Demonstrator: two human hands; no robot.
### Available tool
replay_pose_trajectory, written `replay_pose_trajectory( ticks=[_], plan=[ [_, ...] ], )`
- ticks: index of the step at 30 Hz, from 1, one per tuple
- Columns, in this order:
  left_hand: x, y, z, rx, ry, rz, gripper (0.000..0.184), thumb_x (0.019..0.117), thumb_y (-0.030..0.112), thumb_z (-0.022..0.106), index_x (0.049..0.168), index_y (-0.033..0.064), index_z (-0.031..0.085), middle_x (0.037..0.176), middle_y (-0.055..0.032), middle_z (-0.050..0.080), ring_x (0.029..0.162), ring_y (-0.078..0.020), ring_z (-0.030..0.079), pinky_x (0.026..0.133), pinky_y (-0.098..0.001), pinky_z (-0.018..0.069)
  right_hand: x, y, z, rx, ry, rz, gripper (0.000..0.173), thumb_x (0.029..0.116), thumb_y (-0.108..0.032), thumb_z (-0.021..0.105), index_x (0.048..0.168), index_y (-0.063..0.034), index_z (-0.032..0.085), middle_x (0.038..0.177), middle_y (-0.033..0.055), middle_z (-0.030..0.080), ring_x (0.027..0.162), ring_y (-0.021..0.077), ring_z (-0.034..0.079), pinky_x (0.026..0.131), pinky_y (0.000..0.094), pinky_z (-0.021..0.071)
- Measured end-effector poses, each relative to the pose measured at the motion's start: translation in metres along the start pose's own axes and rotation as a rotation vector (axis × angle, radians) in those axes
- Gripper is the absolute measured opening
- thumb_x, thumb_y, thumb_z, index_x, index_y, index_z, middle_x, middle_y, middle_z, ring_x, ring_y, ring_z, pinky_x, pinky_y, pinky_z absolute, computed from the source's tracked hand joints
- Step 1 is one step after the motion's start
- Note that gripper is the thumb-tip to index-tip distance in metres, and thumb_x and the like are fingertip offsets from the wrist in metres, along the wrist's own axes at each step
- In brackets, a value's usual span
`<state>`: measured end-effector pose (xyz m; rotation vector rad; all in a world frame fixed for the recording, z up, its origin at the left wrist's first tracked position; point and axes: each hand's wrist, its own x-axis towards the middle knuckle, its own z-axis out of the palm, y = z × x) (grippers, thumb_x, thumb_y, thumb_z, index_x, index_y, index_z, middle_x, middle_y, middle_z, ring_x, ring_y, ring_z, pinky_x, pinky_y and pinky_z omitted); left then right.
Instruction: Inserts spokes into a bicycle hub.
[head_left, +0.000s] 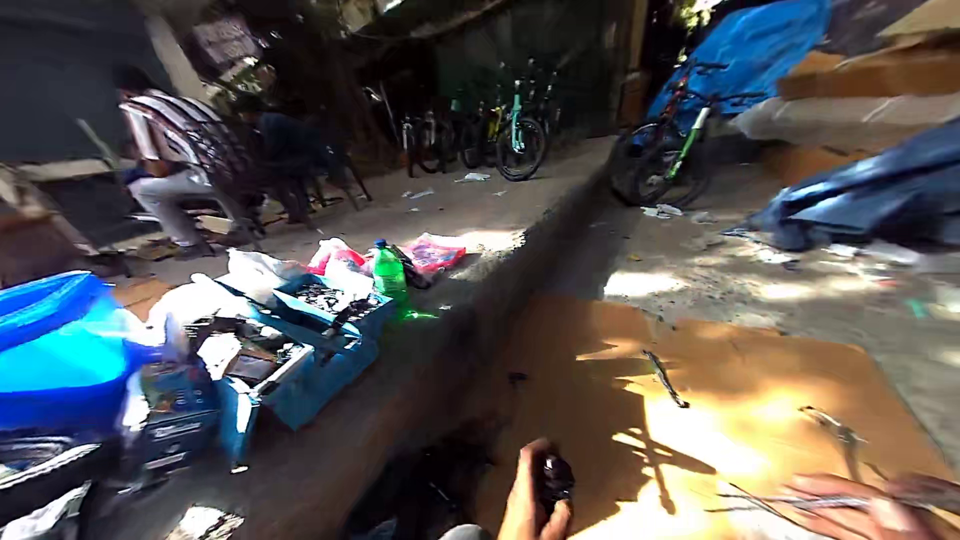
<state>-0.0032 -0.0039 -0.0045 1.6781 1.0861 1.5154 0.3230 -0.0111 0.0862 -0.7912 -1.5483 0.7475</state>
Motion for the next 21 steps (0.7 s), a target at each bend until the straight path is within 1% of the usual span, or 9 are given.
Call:
replay_pose_trajectory(
  ticks=[1,2,3,5,9,12,17,21],
  plan=[
    [-0.001,-0.003,-0.001,0.029,-0.027,0.015,0.064,0.0892,0.008,0.065,0.144,-0.0105,0.036,0.125,-0.0175,0.061,0.108,-0.0158,0.066,0.094,-0.0354,0.0581,0.005,-0.005,0.014,0.052,-0.019,-0.03,0.018,0.1102,-0.014,0.044,0.126,-0.0053,0.044,0.117,0.0105,0.075,0.102,0.0307,0.076,0.087,0.0494,0.0652],
    [0.0,-0.005,-0.002,0.055,-0.05,0.034,0.064,0.0889,0.009,0.064,0.143,-0.0104,0.037,0.129,-0.0187,0.06,0.112,-0.0167,0.064,0.097,-0.0356,0.0567,0.009,-0.011,0.03,0.073,-0.034,-0.047,0.015,0.1099,-0.013,0.045,0.124,-0.0094,0.044,0.115,0.0081,0.076,0.1,0.0294,0.076,0.086,0.0471,0.0665],
    [0.0,-0.006,-0.003,0.073,-0.068,0.048,0.062,0.088,0.008,0.064,0.142,-0.0101,0.038,0.13,-0.0193,0.059,0.115,-0.017,0.063,0.098,-0.0353,0.0556,0.012,-0.017,0.044,0.069,-0.05,-0.057,0.013,0.1098,-0.012,0.045,0.123,-0.0096,0.044,0.113,0.0082,0.076,0.099,0.0288,0.077,0.084,0.0458,0.0672],
    [0.0,-0.006,-0.003,0.088,-0.091,0.066,0.061,0.0883,0.008,0.064,0.141,-0.0097,0.039,0.132,-0.02,0.057,0.117,-0.017,0.062,0.1,-0.0351,0.0547,0.014,-0.02,0.065,0.021,-0.084,-0.076,0.014,0.1093,-0.01,0.044,0.122,-0.0056,0.046,0.111,0.0097,0.076,0.097,0.0275,0.077,0.082,0.0448,0.068],
    [-0.001,-0.007,-0.003,0.093,-0.118,0.097,0.06,0.0881,0.012,0.064,0.14,-0.0082,0.041,0.131,-0.019,0.058,0.117,-0.0164,0.061,0.1,-0.0339,0.0535,0.013,-0.014,0.091,0.001,-0.164,-0.074,0.015,0.1075,-0.006,0.047,0.122,-0.0028,0.046,0.109,0.0096,0.076,0.095,0.0242,0.077,0.082,0.0418,0.0676],
    [-0.001,-0.007,-0.001,0.09,-0.134,0.111,0.058,0.0882,0.013,0.065,0.138,-0.0068,0.042,0.129,-0.0179,0.058,0.117,-0.0157,0.061,0.1,-0.0327,0.053,0.011,-0.007,0.1,-0.017,-0.165,-0.084,0.014,0.107,-0.006,0.05,0.121,-0.0033,0.048,0.11,0.0071,0.076,0.097,0.0219,0.077,0.084,0.0394,0.0674],
    [-0.001,-0.007,0.001,0.109,-0.154,0.123,0.055,0.088,0.01,0.065,0.136,-0.0045,0.044,0.126,-0.0167,0.059,0.112,-0.0149,0.062,0.096,-0.032,0.0548,0.008,0.0,0.109,-0.057,-0.109,-0.104,0.014,0.1068,-0.007,0.051,0.121,-0.0046,0.048,0.111,0.0049,0.076,0.098,0.0191,0.077,0.084,0.0366,0.0672],
    [-0.001,-0.011,0.001,0.114,-0.164,0.139,0.053,0.0886,0.01,0.065,0.136,-0.0035,0.044,0.125,-0.0159,0.059,0.113,-0.0151,0.061,0.098,-0.0323,0.0529,0.004,0.006,0.115,-0.055,-0.121,-0.097,0.014,0.1076,-0.01,0.051,0.121,-0.0048,0.048,0.112,0.0042,0.076,0.099,0.0174,0.076,0.085,0.0355,0.0667]
  ],
)
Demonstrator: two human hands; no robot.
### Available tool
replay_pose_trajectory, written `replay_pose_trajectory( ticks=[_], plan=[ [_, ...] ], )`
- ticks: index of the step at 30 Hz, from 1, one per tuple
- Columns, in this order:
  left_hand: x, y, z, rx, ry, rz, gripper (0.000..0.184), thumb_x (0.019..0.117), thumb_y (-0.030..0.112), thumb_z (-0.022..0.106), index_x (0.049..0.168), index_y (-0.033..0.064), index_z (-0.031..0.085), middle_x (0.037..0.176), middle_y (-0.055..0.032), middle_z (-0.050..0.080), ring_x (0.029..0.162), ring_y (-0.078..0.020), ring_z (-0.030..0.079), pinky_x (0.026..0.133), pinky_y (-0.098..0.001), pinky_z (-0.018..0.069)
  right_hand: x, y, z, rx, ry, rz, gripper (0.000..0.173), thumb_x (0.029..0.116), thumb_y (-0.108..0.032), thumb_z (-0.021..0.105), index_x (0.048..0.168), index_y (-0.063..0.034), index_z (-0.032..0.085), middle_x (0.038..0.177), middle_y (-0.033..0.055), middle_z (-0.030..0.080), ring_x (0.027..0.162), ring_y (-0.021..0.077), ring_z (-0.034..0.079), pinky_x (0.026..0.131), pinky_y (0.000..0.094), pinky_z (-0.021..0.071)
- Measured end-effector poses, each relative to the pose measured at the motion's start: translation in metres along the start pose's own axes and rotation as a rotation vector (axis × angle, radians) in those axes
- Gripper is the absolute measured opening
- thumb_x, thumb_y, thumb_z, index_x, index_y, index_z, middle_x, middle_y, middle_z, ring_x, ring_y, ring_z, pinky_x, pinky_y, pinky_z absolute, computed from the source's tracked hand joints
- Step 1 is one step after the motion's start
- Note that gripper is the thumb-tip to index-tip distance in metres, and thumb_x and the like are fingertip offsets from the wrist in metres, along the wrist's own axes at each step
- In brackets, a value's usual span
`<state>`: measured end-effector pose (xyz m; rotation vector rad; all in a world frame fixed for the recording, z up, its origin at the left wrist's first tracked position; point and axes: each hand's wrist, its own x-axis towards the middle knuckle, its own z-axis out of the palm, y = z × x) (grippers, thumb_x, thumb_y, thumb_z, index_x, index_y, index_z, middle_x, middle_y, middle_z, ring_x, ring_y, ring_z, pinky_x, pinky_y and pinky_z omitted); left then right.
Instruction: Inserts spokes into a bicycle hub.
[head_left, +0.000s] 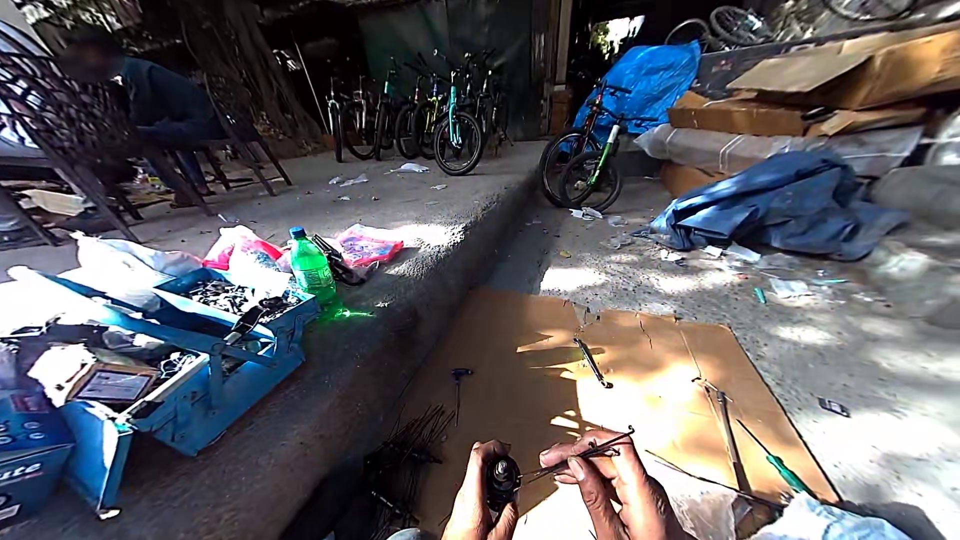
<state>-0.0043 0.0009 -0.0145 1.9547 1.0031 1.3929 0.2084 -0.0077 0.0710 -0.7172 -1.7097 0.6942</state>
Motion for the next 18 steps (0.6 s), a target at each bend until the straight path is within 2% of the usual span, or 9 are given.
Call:
replay_pose_trajectory(
  ticks=[4,7,8,9,11,12,15,18],
  plan=[
    [0.001,0.0,0.0,-0.004,-0.011,-0.025,0.053,0.0877,0.008,0.064,0.135,-0.0034,0.045,0.124,-0.0156,0.058,0.112,-0.0144,0.061,0.096,-0.0304,0.054,0.0,0.004,0.001,-0.029,-0.023,0.009,0.015,0.1074,-0.01,0.052,0.121,-0.0041,0.049,0.113,0.0037,0.076,0.1,0.0156,0.076,0.086,0.0341,0.0662],
    [0.002,0.001,0.0,0.018,-0.027,-0.065,0.054,0.0873,0.008,0.065,0.136,-0.0028,0.045,0.126,-0.0152,0.058,0.113,-0.0146,0.062,0.097,-0.031,0.0546,0.004,0.002,-0.001,-0.282,-0.072,-0.032,0.017,0.1074,-0.018,0.055,0.122,-0.0078,0.055,0.11,-0.0001,0.076,0.098,0.0099,0.075,0.083,0.0305,0.0648],
    [0.002,0.0,0.0,0.026,-0.037,-0.072,0.055,0.0864,0.009,0.065,0.136,-0.0025,0.045,0.126,-0.015,0.058,0.113,-0.0149,0.061,0.097,-0.0317,0.0545,0.007,-0.001,-0.002,-0.405,-0.096,-0.056,0.02,0.1072,-0.023,0.056,0.122,-0.0091,0.058,0.105,-0.0004,0.076,0.092,0.0101,0.075,0.078,0.0313,0.0643],
    [0.002,-0.001,0.0,0.036,-0.049,-0.072,0.056,0.0852,0.009,0.065,0.136,-0.0022,0.045,0.126,-0.0146,0.058,0.114,-0.0153,0.061,0.098,-0.0323,0.054,0.012,-0.003,-0.001,-0.526,-0.116,-0.11,0.023,0.1071,-0.027,0.056,0.122,-0.01,0.061,0.097,0.0007,0.076,0.083,0.0123,0.075,0.07,0.033,0.0634],
    [0.002,-0.003,0.001,0.052,-0.079,-0.056,0.058,0.0834,0.008,0.064,0.137,-0.0028,0.045,0.125,-0.015,0.058,0.114,-0.0159,0.06,0.099,-0.0324,0.0531,0.023,0.0,0.002,-0.712,-0.141,-0.268,0.026,0.1076,-0.032,0.052,0.121,-0.0126,0.062,0.075,0.0011,0.067,0.058,0.0169,0.065,0.049,0.0345,0.0539],
    [0.001,-0.002,0.001,0.063,-0.089,-0.045,0.058,0.0831,0.007,0.064,0.137,-0.0038,0.045,0.126,-0.0161,0.057,0.116,-0.0163,0.059,0.101,-0.0325,0.0522,0.028,0.0,0.004,-0.757,-0.171,-0.319,0.026,0.1077,-0.033,0.051,0.121,-0.0131,0.062,0.069,0.0007,0.063,0.052,0.0183,0.062,0.045,0.0351,0.051],
    [-0.001,-0.003,0.001,0.077,-0.088,-0.056,0.059,0.0829,0.005,0.063,0.138,-0.0062,0.045,0.128,-0.0189,0.056,0.121,-0.0175,0.057,0.105,-0.0333,0.0497,0.039,-0.001,0.007,-0.809,-0.336,-0.332,0.026,0.105,-0.03,0.054,0.123,-0.0138,0.062,0.063,0.0008,0.058,0.05,0.0211,0.06,0.046,0.0377,0.0509],
    [-0.001,-0.004,-0.001,0.051,-0.069,-0.108,0.055,0.0867,0.007,0.06,0.137,-0.008,0.045,0.128,-0.0182,0.055,0.121,-0.0163,0.057,0.105,-0.0322,0.0496,0.035,0.006,0.009,-0.836,-0.457,-0.275,0.018,0.0989,-0.027,0.062,0.111,-0.0139,0.065,0.061,0.0031,0.057,0.053,0.0237,0.062,0.049,0.0402,0.052]
  ],
)
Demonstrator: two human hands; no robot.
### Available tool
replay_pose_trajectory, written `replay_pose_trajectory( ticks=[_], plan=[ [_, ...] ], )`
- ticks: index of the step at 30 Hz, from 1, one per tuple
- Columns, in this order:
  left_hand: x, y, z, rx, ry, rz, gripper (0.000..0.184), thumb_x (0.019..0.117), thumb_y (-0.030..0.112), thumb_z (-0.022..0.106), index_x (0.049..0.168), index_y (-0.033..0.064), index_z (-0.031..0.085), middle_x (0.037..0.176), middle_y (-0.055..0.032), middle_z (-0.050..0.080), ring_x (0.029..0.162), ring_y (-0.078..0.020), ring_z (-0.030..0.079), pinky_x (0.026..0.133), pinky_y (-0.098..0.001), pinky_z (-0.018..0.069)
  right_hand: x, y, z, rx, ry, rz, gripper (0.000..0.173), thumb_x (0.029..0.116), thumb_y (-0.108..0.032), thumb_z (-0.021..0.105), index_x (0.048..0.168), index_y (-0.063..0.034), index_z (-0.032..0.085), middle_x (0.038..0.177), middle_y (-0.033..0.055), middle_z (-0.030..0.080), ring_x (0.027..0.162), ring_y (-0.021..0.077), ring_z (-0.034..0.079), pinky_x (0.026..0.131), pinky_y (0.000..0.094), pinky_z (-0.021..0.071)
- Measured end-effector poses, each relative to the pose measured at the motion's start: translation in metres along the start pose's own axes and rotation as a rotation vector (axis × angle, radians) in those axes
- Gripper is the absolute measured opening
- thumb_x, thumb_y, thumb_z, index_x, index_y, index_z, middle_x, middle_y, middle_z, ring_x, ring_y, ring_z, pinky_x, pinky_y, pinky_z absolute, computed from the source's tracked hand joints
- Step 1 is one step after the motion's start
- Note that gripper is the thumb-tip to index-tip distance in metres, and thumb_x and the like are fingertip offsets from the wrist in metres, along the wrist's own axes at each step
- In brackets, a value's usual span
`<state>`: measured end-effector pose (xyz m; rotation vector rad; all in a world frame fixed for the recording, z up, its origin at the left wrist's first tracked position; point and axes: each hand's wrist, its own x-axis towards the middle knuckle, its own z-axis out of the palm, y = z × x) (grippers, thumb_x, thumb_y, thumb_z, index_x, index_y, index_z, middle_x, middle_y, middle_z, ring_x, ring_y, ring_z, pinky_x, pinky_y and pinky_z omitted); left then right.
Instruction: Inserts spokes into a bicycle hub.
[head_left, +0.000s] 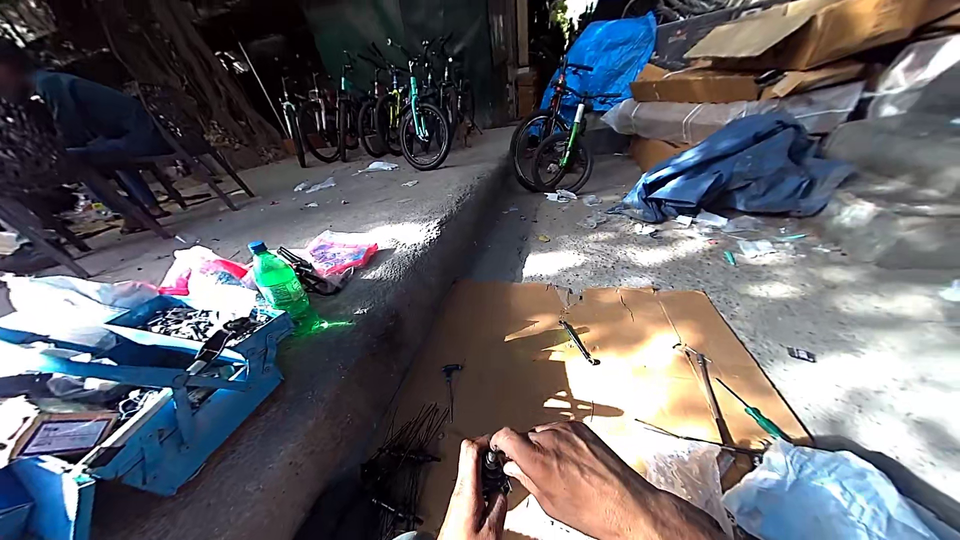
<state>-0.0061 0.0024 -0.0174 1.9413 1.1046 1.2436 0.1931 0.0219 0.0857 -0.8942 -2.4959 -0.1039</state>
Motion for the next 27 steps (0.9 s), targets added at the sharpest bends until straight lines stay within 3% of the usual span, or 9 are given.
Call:
replay_pose_trajectory(
  ticks=[4,6,7,9,11,14,27],
  plan=[
    [0.003,-0.005,-0.003,-0.073,0.045,0.005,0.056,0.0897,0.01,0.056,0.142,-0.0081,0.045,0.135,-0.0193,0.055,0.122,-0.0185,0.057,0.103,-0.0335,0.0514,-0.013,0.004,0.008,0.023,-0.226,0.216,0.014,0.0995,-0.024,0.059,0.104,-0.0128,0.066,0.07,0.0109,0.064,0.066,0.0316,0.068,0.057,0.0491,0.0543],
    [0.003,-0.006,-0.003,-0.082,0.057,0.013,0.056,0.0901,0.01,0.055,0.143,-0.0067,0.046,0.136,-0.019,0.054,0.122,-0.0186,0.057,0.101,-0.0327,0.052,-0.019,0.011,0.014,0.101,-0.192,0.356,0.017,0.1006,-0.028,0.058,0.104,-0.0132,0.066,0.074,0.011,0.066,0.069,0.0313,0.07,0.059,0.05,0.0551],
    [0.003,-0.006,-0.003,-0.088,0.06,0.011,0.056,0.0909,0.01,0.056,0.143,-0.0059,0.046,0.135,-0.0186,0.055,0.121,-0.0187,0.058,0.1,-0.0327,0.0531,-0.023,0.017,0.018,0.201,-0.114,0.416,0.019,0.1014,-0.031,0.058,0.104,-0.0141,0.067,0.077,0.0073,0.068,0.072,0.026,0.07,0.063,0.0465,0.0568],
    [0.004,-0.004,-0.003,-0.106,0.061,0.004,0.054,0.0931,0.012,0.057,0.144,-0.0039,0.047,0.135,-0.0175,0.055,0.119,-0.0184,0.06,0.098,-0.0322,0.055,-0.029,0.024,0.025,0.514,0.07,0.49,0.021,0.1018,-0.035,0.063,0.106,-0.0161,0.069,0.09,-0.0032,0.073,0.082,0.0089,0.072,0.076,0.0305,0.0615],
    [0.005,-0.003,-0.003,-0.103,0.06,0.005,0.053,0.0955,0.014,0.06,0.145,-0.0024,0.049,0.135,-0.0167,0.056,0.117,-0.0181,0.061,0.097,-0.0318,0.0562,-0.032,0.025,0.03,0.754,0.221,0.455,0.017,0.1009,-0.029,0.067,0.108,-0.0131,0.069,0.098,-0.0048,0.075,0.089,0.0049,0.073,0.082,0.0245,0.0636],
    [0.005,-0.006,-0.002,-0.101,0.05,0.022,0.052,0.0956,0.014,0.061,0.145,-0.0015,0.05,0.134,-0.0172,0.057,0.118,-0.0188,0.061,0.098,-0.0323,0.0562,-0.033,0.023,0.034,0.802,0.311,0.392,0.016,0.1009,-0.025,0.067,0.109,-0.0107,0.069,0.1,-0.0041,0.075,0.091,0.0051,0.073,0.083,0.0238,0.0637],
    [0.006,-0.005,-0.002,-0.102,0.044,0.054,0.049,0.094,0.013,0.063,0.141,0.0006,0.055,0.131,-0.015,0.058,0.119,-0.019,0.059,0.099,-0.0326,0.0549,-0.035,0.021,0.039,0.806,0.288,0.344,0.015,0.1023,-0.023,0.065,0.108,-0.0096,0.069,0.1,-0.0029,0.075,0.091,0.0051,0.073,0.083,0.0236,0.0633]
  ],
)
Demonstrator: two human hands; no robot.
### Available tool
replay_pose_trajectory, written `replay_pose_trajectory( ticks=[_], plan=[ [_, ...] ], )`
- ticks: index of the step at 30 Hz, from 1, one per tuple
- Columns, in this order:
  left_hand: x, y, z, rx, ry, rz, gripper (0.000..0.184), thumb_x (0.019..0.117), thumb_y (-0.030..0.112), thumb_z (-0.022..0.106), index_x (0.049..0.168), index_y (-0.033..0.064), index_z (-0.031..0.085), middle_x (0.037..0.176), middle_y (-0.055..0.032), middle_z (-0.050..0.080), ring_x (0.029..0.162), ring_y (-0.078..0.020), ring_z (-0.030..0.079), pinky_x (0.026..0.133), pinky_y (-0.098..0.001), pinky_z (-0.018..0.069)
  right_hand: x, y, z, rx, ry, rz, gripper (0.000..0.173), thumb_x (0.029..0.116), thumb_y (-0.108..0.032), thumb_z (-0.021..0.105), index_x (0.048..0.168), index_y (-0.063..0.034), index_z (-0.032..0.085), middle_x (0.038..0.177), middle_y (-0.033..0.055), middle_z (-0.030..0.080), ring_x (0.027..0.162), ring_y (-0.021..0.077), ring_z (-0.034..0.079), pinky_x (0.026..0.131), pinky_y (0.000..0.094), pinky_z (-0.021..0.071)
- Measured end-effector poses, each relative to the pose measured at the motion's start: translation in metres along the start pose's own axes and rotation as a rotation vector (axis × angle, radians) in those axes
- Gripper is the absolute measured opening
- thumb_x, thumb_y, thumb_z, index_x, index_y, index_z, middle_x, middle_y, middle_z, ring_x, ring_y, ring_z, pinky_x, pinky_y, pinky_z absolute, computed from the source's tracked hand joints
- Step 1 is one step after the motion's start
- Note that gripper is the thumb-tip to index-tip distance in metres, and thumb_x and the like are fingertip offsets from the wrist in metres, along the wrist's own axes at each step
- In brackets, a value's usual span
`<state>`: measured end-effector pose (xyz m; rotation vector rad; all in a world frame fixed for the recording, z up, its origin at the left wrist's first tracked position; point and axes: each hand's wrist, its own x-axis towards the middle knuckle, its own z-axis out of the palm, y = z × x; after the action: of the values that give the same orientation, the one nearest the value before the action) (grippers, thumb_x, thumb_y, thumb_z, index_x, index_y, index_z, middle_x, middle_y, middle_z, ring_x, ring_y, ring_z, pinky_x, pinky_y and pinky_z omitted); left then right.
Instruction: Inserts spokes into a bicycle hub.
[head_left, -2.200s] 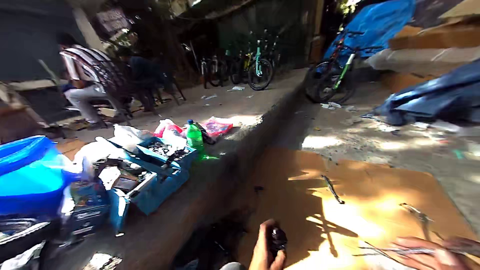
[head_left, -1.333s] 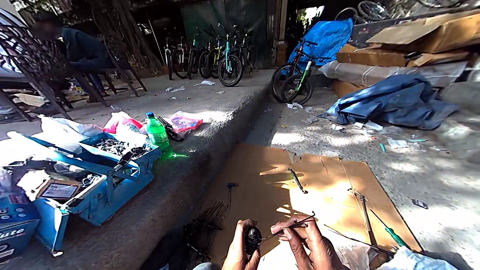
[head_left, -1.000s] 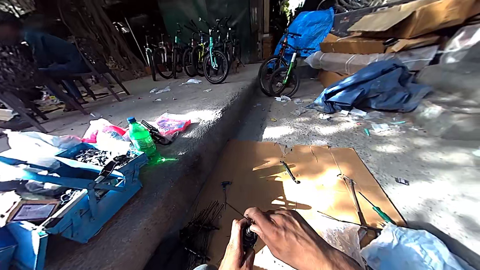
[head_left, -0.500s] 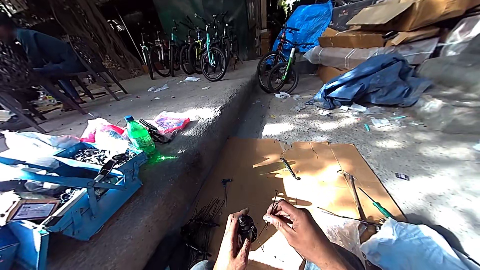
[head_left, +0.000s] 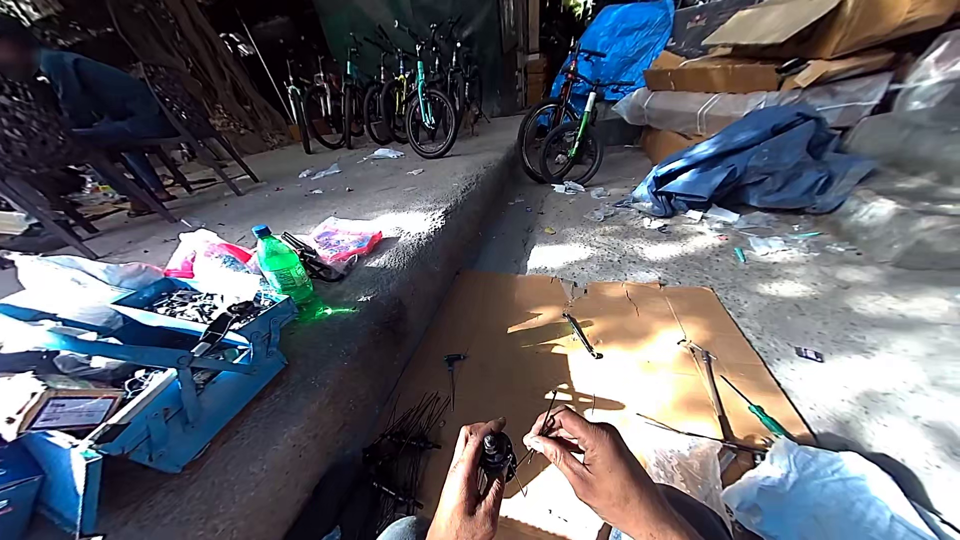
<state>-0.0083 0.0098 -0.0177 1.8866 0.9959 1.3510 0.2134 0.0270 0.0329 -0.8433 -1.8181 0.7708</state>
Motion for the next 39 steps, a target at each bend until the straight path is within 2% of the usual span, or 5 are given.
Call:
replay_pose_trajectory(
  ticks=[7,23,30,33,39],
  plan=[
    [-0.001,-0.001,-0.002,-0.008,-0.007,0.035,0.05,0.0938,0.014,0.063,0.141,0.0016,0.055,0.131,-0.0147,0.058,0.119,-0.0188,0.059,0.099,-0.033,0.0548,-0.001,0.001,-0.004,0.003,0.019,-0.021,0.016,0.1027,-0.024,0.065,0.107,-0.0094,0.069,0.101,-0.003,0.075,0.091,0.0051,0.073,0.082,0.0234,0.0639],
    [-0.002,-0.002,0.0,0.021,0.031,-0.024,0.051,0.0922,0.01,0.068,0.141,-0.0002,0.057,0.13,-0.0143,0.06,0.117,-0.0192,0.063,0.099,-0.0327,0.0573,-0.004,0.003,-0.002,-0.031,-0.019,-0.005,0.015,0.1032,-0.024,0.064,0.108,-0.0102,0.068,0.102,-0.0035,0.075,0.094,0.0047,0.073,0.086,0.0234,0.0632],
    [-0.001,0.001,-0.002,-0.082,0.099,-0.08,0.047,0.0901,0.008,0.075,0.134,-0.0038,0.062,0.127,-0.0137,0.064,0.111,-0.022,0.069,0.095,-0.0363,0.0626,-0.004,0.004,-0.011,0.018,0.073,0.007,0.014,0.1032,-0.02,0.063,0.112,-0.0102,0.067,0.102,-0.0026,0.076,0.092,0.0116,0.075,0.081,0.029,0.0662],
    [-0.001,0.003,-0.004,-0.146,0.111,-0.12,0.045,0.0867,0.004,0.077,0.129,-0.0054,0.064,0.124,-0.0153,0.065,0.109,-0.0256,0.07,0.093,-0.0393,0.0644,-0.005,0.007,-0.012,-0.036,0.081,0.021,0.016,0.1041,-0.023,0.06,0.114,-0.0123,0.068,0.1,-0.0051,0.076,0.091,0.0093,0.075,0.081,0.0273,0.0657],
    [0.001,0.005,-0.005,-0.184,0.171,-0.143,0.044,0.0816,0.008,0.085,0.12,-0.0032,0.067,0.115,-0.0148,0.068,0.102,-0.0273,0.072,0.088,-0.0407,0.066,-0.008,0.01,-0.009,-0.095,0.049,0.029,0.018,0.1051,-0.026,0.058,0.115,-0.0145,0.068,0.098,-0.0075,0.075,0.091,0.0059,0.073,0.083,0.0262,0.0648]
  ],
)
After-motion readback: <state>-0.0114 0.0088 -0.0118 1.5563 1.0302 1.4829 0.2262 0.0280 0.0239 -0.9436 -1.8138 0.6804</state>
